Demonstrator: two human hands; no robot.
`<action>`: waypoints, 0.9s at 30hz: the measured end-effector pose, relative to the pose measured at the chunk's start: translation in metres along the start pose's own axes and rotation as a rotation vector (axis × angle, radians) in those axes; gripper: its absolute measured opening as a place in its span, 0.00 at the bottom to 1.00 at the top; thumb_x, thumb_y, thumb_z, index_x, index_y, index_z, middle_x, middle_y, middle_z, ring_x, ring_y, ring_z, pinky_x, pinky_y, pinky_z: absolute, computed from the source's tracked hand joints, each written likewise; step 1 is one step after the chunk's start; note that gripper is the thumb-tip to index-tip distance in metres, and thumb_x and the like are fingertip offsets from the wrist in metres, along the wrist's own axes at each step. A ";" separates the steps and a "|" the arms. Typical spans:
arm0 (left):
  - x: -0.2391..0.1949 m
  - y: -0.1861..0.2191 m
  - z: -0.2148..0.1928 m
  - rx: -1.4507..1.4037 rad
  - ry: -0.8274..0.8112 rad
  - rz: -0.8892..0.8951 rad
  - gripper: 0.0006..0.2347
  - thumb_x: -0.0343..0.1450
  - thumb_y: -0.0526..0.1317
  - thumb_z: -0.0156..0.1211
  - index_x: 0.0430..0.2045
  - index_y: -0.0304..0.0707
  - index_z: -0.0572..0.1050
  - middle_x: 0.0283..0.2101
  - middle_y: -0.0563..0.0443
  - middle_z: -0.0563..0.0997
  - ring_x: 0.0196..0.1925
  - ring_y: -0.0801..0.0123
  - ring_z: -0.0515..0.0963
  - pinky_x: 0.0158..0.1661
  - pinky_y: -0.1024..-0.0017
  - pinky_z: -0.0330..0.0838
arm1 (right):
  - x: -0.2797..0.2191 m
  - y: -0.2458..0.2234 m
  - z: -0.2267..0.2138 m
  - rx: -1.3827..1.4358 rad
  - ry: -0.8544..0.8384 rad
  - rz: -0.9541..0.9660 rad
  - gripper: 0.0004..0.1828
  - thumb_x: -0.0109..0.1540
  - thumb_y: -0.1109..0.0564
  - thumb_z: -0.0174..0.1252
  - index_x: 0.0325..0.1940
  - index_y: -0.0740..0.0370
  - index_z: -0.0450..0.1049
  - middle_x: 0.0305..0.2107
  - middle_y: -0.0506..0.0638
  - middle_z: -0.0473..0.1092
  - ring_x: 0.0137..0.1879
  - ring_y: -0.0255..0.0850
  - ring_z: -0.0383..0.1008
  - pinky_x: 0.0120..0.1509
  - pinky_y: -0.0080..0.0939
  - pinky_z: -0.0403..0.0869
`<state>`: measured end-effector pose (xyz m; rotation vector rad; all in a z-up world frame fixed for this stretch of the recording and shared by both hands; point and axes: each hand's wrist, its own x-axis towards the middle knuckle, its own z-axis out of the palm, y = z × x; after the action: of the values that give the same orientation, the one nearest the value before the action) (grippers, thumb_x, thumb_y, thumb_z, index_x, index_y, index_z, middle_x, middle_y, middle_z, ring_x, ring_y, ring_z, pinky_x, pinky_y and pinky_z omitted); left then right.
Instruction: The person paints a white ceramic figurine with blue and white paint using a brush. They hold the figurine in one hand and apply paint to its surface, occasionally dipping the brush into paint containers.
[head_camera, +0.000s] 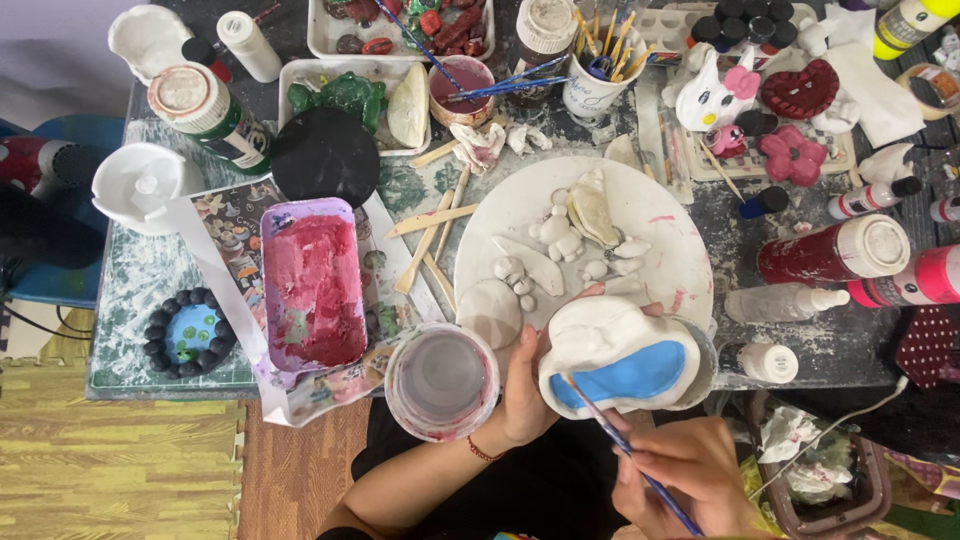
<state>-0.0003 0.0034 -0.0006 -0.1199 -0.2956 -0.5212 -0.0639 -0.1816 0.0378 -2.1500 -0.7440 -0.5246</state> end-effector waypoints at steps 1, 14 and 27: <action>0.001 -0.001 0.000 0.158 0.056 0.004 0.33 0.79 0.60 0.28 0.78 0.41 0.43 0.76 0.28 0.57 0.75 0.36 0.60 0.61 0.47 0.64 | -0.001 0.001 0.000 0.000 -0.014 -0.006 0.18 0.56 0.62 0.67 0.45 0.56 0.67 0.39 0.50 0.77 0.39 0.37 0.78 0.44 0.41 0.72; 0.003 -0.001 0.003 0.427 0.151 -0.022 0.36 0.77 0.65 0.30 0.77 0.43 0.42 0.75 0.27 0.56 0.75 0.36 0.60 0.59 0.44 0.62 | 0.002 0.007 -0.003 0.074 -0.045 -0.030 0.18 0.57 0.62 0.65 0.48 0.56 0.68 0.39 0.49 0.76 0.38 0.38 0.77 0.41 0.40 0.75; 0.005 -0.004 0.003 0.474 0.170 0.006 0.35 0.77 0.63 0.28 0.77 0.41 0.43 0.74 0.25 0.57 0.77 0.39 0.58 0.73 0.49 0.56 | 0.003 -0.004 0.005 -0.010 0.029 0.005 0.18 0.57 0.62 0.65 0.47 0.56 0.66 0.37 0.48 0.76 0.37 0.38 0.76 0.46 0.42 0.71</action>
<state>0.0009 -0.0016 0.0036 0.3818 -0.2452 -0.4400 -0.0635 -0.1746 0.0389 -2.1482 -0.7214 -0.5563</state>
